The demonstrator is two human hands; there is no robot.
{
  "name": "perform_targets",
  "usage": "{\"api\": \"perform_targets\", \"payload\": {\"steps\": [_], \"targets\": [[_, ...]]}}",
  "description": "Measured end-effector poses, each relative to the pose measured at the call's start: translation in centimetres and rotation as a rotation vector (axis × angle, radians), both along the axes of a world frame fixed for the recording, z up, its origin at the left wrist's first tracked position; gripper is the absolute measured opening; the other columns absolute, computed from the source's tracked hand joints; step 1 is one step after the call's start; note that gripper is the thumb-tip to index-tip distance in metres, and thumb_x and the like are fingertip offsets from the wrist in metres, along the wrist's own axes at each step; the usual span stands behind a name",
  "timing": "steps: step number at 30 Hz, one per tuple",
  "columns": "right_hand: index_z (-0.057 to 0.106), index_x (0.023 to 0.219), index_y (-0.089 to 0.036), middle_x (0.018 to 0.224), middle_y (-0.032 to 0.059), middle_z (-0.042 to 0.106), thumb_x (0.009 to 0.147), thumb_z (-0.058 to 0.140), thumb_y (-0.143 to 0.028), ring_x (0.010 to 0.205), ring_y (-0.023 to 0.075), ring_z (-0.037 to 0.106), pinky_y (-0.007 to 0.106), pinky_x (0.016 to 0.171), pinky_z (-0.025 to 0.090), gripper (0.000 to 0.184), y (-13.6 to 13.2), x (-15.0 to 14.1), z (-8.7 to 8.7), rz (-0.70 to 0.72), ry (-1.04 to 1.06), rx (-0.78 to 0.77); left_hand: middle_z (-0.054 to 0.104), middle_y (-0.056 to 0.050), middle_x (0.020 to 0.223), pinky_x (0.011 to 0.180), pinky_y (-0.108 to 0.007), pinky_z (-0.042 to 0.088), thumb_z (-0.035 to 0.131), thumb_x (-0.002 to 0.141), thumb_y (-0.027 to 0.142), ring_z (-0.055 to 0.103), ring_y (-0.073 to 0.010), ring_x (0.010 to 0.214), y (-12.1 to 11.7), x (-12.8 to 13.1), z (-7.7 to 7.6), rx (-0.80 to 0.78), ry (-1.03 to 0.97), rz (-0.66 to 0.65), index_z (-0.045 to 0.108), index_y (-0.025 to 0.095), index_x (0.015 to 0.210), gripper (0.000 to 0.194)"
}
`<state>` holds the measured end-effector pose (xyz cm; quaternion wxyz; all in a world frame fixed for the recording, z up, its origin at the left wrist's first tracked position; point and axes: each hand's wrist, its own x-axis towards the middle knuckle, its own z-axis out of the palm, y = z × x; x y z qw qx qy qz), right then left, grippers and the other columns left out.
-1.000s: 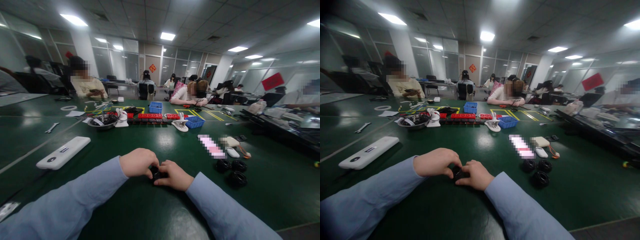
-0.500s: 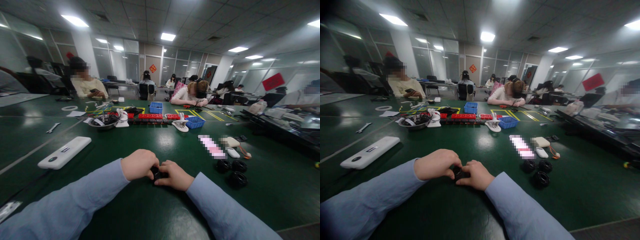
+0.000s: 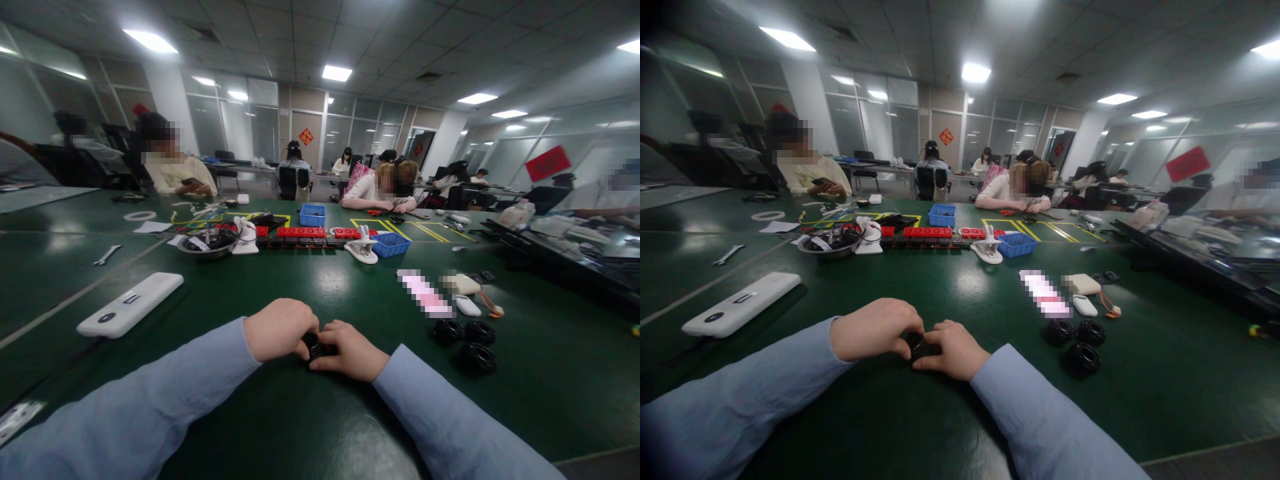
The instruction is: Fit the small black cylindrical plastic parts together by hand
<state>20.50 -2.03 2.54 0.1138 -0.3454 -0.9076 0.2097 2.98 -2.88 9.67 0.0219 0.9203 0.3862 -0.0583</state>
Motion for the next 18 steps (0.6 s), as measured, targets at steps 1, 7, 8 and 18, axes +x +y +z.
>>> {"api": "perform_targets", "payload": {"steps": [1, 7, 8, 18], "targets": [[0.067, 0.087, -0.017, 0.078, 0.0029, 0.056, 0.073, 0.066, -0.044, 0.077, 0.0161, 0.051, 0.026, 0.068, 0.036, 0.030, 0.01, 0.00, 0.01, -0.001, -0.002, 0.000, 0.067, -0.002, 0.081, 0.063, -0.024, 0.044, 0.071, 0.068, 0.037, 0.062, -0.0196, 0.080, -0.05, 0.08, 0.08, 0.000, 0.011, 0.012, 0.069, 0.025, 0.089, 0.025], [0.066, 0.086, -0.017, 0.078, 0.0028, 0.056, 0.073, 0.066, -0.044, 0.077, 0.0157, 0.050, 0.025, 0.068, 0.036, 0.030, 0.06, -0.04, -0.05, -0.002, -0.009, 0.002, 0.067, -0.003, 0.077, 0.058, -0.024, 0.042, 0.070, 0.068, 0.041, 0.063, -0.0202, 0.075, -0.14, 0.32, 0.35, 0.007, 0.042, 0.038, 0.069, 0.022, 0.086, 0.027], [0.066, 0.085, -0.017, 0.077, 0.0027, 0.055, 0.073, 0.066, -0.045, 0.076, 0.0157, 0.050, 0.025, 0.067, 0.035, 0.031, 0.05, -0.06, -0.04, -0.003, -0.013, 0.005, 0.067, -0.003, 0.076, 0.058, -0.024, 0.042, 0.070, 0.068, 0.042, 0.063, -0.0204, 0.074, -0.14, 0.33, 0.35, 0.010, 0.042, 0.037, 0.069, 0.021, 0.085, 0.026], [0.066, 0.086, -0.017, 0.075, 0.0024, 0.054, 0.074, 0.065, -0.047, 0.075, 0.0154, 0.049, 0.025, 0.066, 0.035, 0.032, 0.03, 0.00, 0.18, -0.003, -0.029, 0.008, 0.067, -0.009, 0.074, 0.059, -0.028, 0.045, 0.067, 0.069, 0.050, 0.064, -0.0251, 0.073, -0.68, 0.87, 0.47, 0.030, 0.099, 0.139, 0.071, 0.016, 0.084, 0.037]]}}
